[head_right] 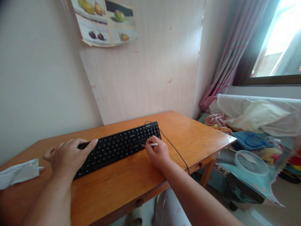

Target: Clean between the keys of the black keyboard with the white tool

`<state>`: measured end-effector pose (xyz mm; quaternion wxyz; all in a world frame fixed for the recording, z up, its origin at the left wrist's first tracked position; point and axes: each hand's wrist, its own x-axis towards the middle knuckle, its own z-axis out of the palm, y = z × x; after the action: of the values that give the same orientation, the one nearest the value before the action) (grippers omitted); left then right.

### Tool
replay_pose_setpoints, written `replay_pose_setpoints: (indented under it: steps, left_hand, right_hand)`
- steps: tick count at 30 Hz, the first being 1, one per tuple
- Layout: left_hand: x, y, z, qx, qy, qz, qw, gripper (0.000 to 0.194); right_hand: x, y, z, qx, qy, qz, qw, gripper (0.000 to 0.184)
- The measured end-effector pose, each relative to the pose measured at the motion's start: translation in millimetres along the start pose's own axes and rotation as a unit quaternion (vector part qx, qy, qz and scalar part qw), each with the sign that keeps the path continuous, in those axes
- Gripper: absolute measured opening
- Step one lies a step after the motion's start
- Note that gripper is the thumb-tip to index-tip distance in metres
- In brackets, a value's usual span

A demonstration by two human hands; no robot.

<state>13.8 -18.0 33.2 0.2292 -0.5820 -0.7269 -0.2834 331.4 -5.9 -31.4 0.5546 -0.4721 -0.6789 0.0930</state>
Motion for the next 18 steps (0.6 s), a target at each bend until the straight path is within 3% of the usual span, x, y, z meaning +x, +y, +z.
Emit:
replay_pose_setpoints:
  steps: [4,9,18]
  left_hand:
    - [0,2,-1.5,0.009,0.002,-0.002,1.0,0.052]
    - [0,6,-6.0,0.004,-0.01,-0.015,1.0,0.05]
    - [-2,7,-7.3,0.007,-0.015,-0.021,1.0,0.05]
  right_hand:
    - [-1,-3,2,0.065,0.038,-0.064,0.995,0.006]
    - [2,-5,6,0.081,0.057,-0.125,0.987,0.013]
    - [10,-2,13,0.085,0.012,-0.151,0.985,0.021]
